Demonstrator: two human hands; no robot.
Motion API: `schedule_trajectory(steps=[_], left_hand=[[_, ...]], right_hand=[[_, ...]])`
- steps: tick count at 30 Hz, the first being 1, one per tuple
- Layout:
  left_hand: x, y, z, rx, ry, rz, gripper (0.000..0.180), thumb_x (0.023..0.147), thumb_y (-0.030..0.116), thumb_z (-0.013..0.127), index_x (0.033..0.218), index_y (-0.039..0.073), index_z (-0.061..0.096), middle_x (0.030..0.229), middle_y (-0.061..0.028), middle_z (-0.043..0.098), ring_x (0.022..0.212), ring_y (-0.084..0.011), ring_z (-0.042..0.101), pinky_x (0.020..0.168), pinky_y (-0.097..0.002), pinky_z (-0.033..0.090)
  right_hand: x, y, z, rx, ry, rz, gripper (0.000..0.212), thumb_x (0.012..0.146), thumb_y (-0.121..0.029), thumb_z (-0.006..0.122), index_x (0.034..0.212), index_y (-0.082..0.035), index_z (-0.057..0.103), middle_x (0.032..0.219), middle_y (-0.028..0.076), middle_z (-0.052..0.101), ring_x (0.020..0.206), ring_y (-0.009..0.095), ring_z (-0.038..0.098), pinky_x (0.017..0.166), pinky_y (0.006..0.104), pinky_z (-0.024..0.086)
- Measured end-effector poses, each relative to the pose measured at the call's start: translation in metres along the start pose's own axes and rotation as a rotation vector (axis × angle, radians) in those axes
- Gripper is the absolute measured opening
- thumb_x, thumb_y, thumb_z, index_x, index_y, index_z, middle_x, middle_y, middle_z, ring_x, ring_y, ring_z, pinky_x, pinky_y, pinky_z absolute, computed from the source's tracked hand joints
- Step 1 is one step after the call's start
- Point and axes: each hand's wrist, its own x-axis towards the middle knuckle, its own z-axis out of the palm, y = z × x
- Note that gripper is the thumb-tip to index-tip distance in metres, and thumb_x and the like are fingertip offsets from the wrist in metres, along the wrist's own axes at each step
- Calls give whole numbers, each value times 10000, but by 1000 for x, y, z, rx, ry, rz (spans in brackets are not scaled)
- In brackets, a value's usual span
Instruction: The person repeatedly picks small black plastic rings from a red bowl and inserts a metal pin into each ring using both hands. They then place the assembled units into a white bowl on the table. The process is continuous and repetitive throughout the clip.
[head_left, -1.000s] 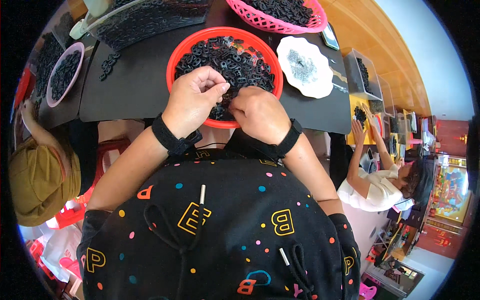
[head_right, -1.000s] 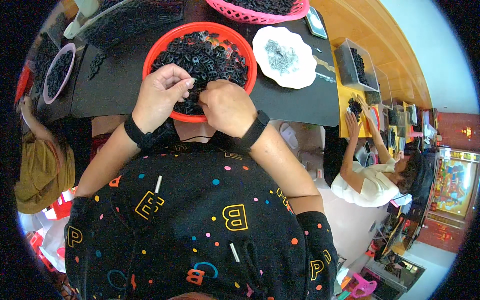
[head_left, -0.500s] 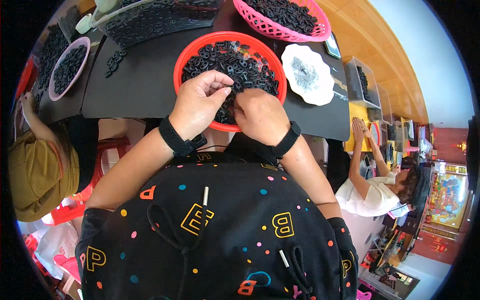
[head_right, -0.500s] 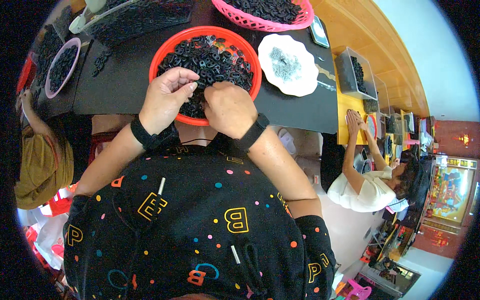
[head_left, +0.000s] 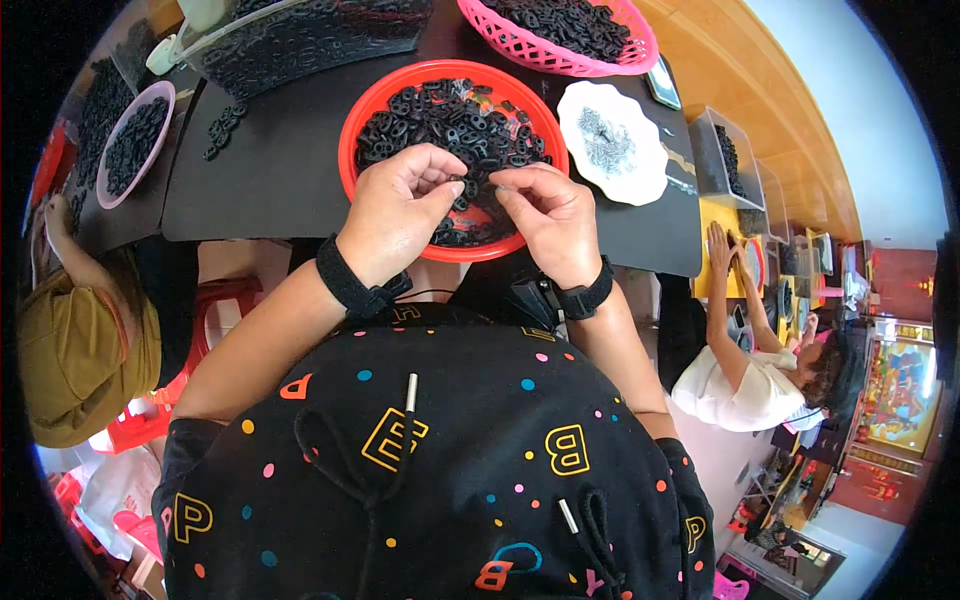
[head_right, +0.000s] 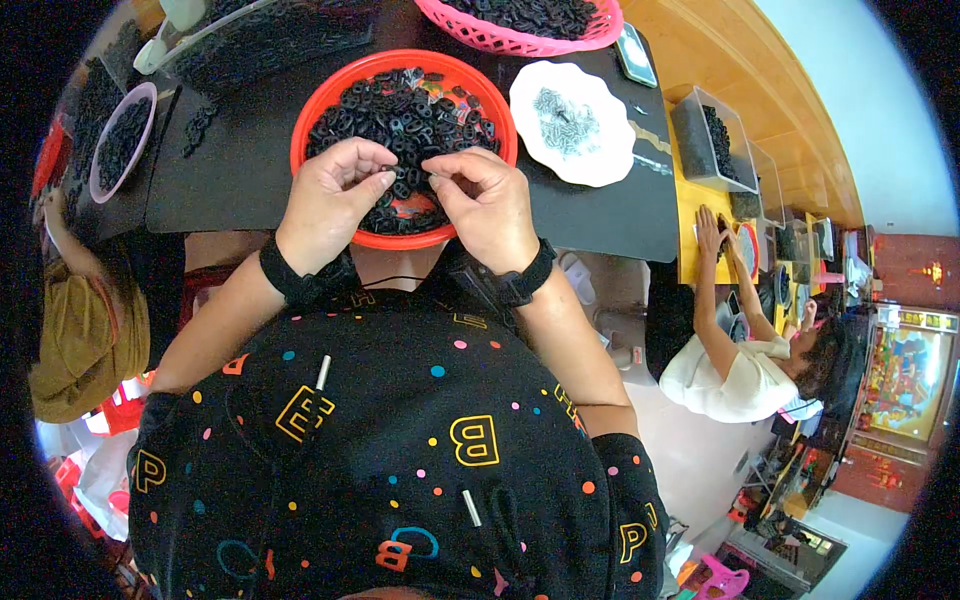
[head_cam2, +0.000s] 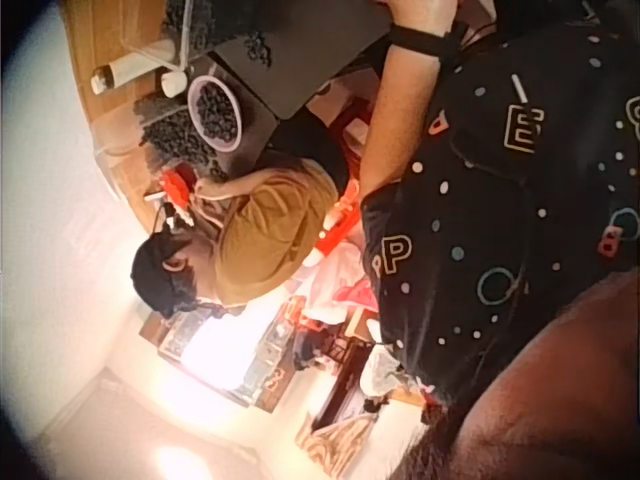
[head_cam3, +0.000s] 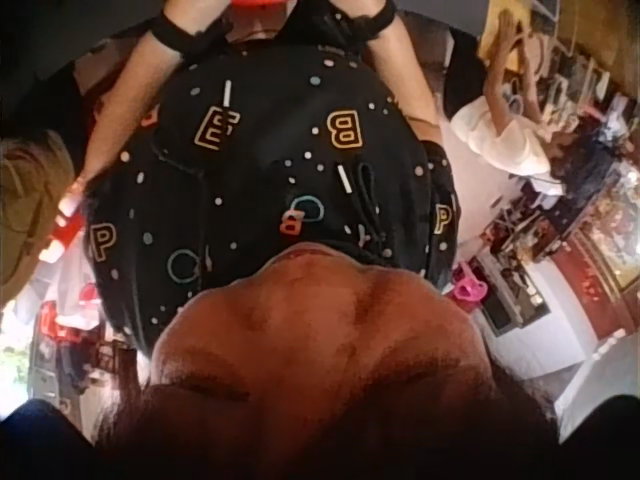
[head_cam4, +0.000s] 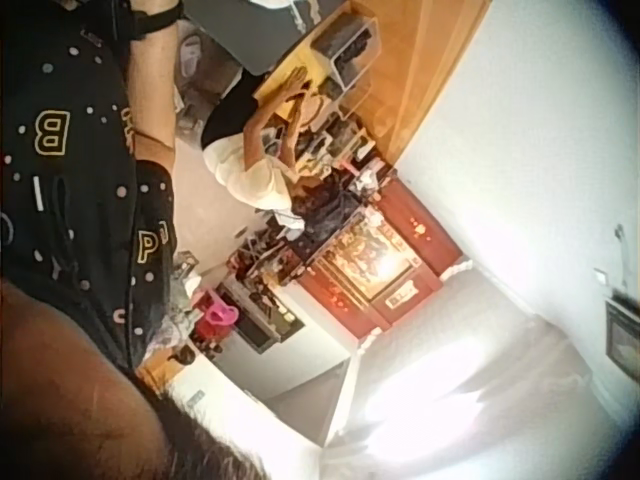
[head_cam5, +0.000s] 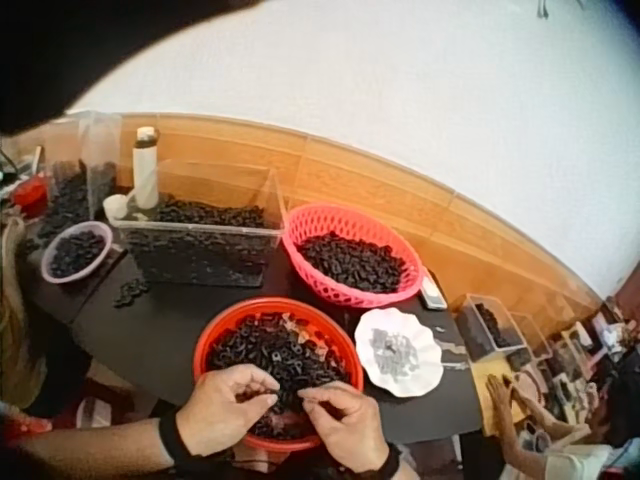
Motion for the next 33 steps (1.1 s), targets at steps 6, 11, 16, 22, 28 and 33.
schedule_trajectory(steps=[6, 11, 16, 22, 28, 33], left_hand=[[-3, 7, 7, -59, -45, -32, 161, 844, -27, 562, 995, 6, 606, 855, -1, 604, 783, -61, 560, 746, -210, 461], [-1, 7, 8, -73, -82, -50, 185, 842, -18, 568, 1024, 8, 588, 886, -2, 600, 806, -59, 550, 748, -207, 454], [-1, 2, 8, -117, -113, -75, 182, 846, -18, 564, 1026, 11, 576, 880, -1, 600, 794, -60, 549, 731, -208, 456], [-2, 6, 8, -115, -146, -101, 143, 847, -20, 567, 985, 10, 584, 884, -10, 611, 786, -64, 558, 723, -210, 467], [-2, 3, 7, -118, -170, -98, 135, 843, -21, 573, 974, 9, 586, 891, -18, 618, 791, -69, 571, 726, -217, 475], [-3, 6, 6, -173, -157, -118, 126, 840, -21, 576, 962, 9, 590, 873, -14, 620, 787, -69, 574, 724, -215, 476]], right_hand=[[-2, -5, -1, 205, -23, 78, 111, 820, 40, 605, 918, 2, 644, 815, 1, 610, 730, 55, 552, 673, 192, 451], [-5, -5, -2, 355, -65, 124, 89, 832, 30, 601, 914, 2, 619, 815, -1, 611, 729, 40, 544, 666, 186, 448], [-6, -4, -3, 292, -80, 117, 63, 837, 21, 598, 893, 3, 621, 811, -3, 611, 718, 40, 540, 659, 186, 446], [-6, -6, -1, 301, -62, 145, 21, 830, -3, 617, 843, 7, 630, 770, 6, 625, 703, 48, 550, 639, 199, 456], [-5, -10, 0, 275, -82, 159, 22, 829, -14, 625, 830, 7, 631, 759, 7, 629, 703, 49, 552, 630, 203, 457], [-4, -7, -2, 294, -88, 173, 27, 832, -21, 624, 824, 4, 629, 751, -2, 624, 693, 45, 541, 624, 201, 449]])
